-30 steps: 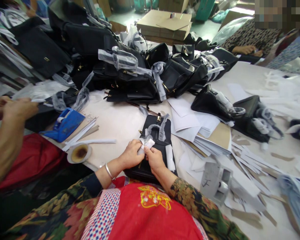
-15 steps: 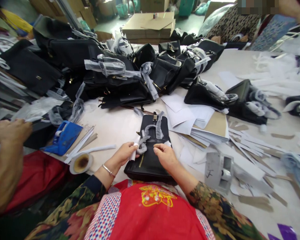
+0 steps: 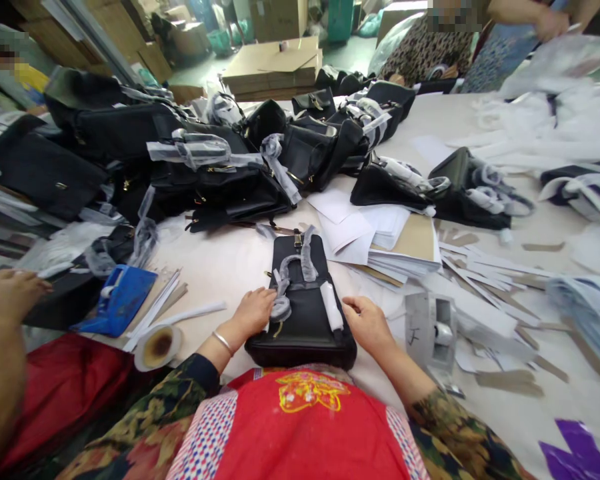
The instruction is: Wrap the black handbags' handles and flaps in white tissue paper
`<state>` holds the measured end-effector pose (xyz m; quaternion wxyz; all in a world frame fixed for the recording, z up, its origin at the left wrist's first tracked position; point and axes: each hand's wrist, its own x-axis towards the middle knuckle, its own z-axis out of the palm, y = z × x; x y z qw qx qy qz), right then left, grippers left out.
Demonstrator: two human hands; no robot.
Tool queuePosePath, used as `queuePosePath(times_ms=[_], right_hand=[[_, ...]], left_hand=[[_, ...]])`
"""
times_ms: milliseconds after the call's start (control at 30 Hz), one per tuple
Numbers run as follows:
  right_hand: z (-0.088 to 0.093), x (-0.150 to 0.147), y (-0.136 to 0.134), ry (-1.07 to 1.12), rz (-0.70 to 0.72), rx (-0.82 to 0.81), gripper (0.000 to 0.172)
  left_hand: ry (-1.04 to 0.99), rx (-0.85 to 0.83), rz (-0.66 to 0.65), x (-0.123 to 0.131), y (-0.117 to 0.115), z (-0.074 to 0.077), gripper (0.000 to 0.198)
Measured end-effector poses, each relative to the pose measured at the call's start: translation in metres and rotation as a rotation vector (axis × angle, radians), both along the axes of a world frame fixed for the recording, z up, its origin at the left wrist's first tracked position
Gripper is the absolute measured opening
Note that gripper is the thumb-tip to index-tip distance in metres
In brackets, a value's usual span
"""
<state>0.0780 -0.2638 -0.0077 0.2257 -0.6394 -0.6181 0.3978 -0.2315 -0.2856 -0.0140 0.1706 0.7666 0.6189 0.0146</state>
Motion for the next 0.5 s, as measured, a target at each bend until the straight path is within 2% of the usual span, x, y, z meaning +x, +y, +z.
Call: queuePosePath(times_ms=[100,200,267,333,433,500], right_hand=[[-0.007,0.003,-0.002,-0.039,0.028,-0.034,0.036],[-0.013,0.004,-0.002,-0.097,0.054,-0.031,0.036],[-0.016,0.005,-0.002,-0.107,0.066,-0.038,0.036],[-0.019,0.003,-0.003,-0.095,0.08,-0.052,0.037],[-0.023,-0.002,-0.007,-0.09,0.095,-0.058,0.037],[-0.022,-0.007,-0.01,-0.086,0.093,-0.036,0.035]], left_hand=[[0.093,0.027,-0.044,0.003,0.008,0.013,0.024],[-0.008,0.165,-0.072,0.012,0.016,0.027,0.034],[-0.108,0.171,-0.099,0.021,0.025,0.029,0.035],[-0.222,0.098,-0.072,0.032,0.043,0.024,0.031],[-0.369,-0.019,0.124,0.048,0.084,0.009,0.03],[-0.403,-0.033,0.248,0.059,0.115,-0.002,0.028]])
